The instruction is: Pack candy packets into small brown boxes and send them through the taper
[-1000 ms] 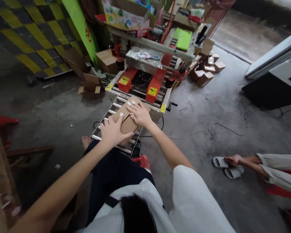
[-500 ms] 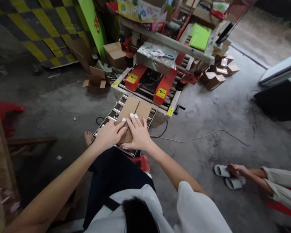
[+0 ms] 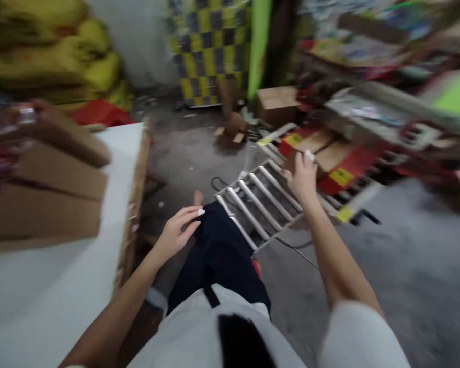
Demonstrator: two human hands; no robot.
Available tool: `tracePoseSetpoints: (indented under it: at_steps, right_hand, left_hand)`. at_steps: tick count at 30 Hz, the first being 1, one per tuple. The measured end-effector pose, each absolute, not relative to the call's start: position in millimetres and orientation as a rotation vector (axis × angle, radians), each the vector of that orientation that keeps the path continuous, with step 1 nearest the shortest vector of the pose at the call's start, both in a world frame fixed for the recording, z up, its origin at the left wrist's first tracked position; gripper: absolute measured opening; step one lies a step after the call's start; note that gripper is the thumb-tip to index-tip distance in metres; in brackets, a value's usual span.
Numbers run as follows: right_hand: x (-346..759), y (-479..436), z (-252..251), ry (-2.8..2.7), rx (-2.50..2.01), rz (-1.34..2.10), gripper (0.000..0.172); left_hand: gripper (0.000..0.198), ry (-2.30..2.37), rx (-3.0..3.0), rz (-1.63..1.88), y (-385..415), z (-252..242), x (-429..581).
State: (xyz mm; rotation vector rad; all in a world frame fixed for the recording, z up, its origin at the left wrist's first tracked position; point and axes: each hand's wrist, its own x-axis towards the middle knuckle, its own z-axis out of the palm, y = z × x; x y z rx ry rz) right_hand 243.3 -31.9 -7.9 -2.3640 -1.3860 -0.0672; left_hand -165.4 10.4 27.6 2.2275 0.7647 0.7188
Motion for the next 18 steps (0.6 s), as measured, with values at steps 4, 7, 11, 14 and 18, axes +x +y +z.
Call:
tracePoseSetpoints:
  at_steps: [4, 7, 11, 14, 18]
  right_hand:
    - [134, -57, -87, -1.528, -1.953, 0.211, 0.060]
    - [59, -64, -108, -1.625, -1.717, 0.598, 0.047]
    - [1, -48, -86, -1.667, -1.511, 0.828, 0.039]
    - [-26, -42, -71, -1.670, -1.422, 0.969, 0.036]
    - [-78, -46, -74, -1.440, -1.313, 1.386, 0.034]
  left_hand:
    - [0.021, 1.688, 2.401, 1.214, -12, 70, -304]
    - [0.043, 2.495, 2.268, 1.437, -7, 105, -390]
    - [0.044, 2.679, 2.175, 1.037, 49, 117, -450]
    - [0.040, 2.546, 2.270, 0.711, 94, 113, -457]
    - [0.042, 2.435, 2.338, 0.558, 105, 131, -452]
